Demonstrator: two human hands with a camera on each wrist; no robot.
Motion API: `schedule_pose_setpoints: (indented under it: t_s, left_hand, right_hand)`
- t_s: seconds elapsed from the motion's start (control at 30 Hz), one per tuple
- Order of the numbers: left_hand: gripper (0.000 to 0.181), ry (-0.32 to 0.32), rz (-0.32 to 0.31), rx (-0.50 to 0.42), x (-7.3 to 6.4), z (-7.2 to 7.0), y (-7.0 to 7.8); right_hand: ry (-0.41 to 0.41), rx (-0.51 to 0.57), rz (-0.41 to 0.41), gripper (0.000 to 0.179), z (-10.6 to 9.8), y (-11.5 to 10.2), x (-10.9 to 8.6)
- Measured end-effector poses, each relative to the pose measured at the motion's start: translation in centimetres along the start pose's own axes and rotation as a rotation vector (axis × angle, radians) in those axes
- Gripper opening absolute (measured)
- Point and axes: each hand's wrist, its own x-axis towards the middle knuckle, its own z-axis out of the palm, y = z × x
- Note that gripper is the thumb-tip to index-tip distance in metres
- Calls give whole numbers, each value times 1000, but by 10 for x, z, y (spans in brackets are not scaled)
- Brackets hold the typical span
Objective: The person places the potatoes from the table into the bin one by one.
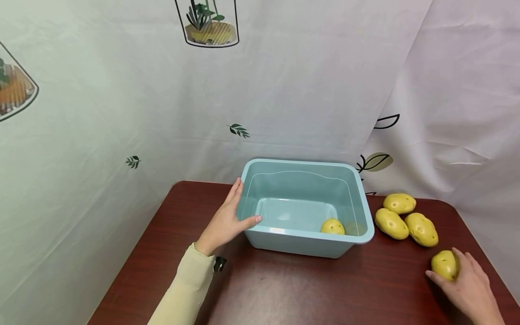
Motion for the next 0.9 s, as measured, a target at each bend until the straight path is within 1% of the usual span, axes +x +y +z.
schedule_pose_setpoints:
  t_s: [0.4,0.7,0.9]
  left_hand:
    - [108,4,3,-5,0,1,-1]
    - [109,3,-1,-5,0,0,-1]
    - [111,5,3,3,-1,0,-1]
  right_hand:
    - [-28,-2,32,93,1,3,0]
    - [-10,1,5,91,1,4,-1]
    - [8,-19,-7,90,1,2,-2]
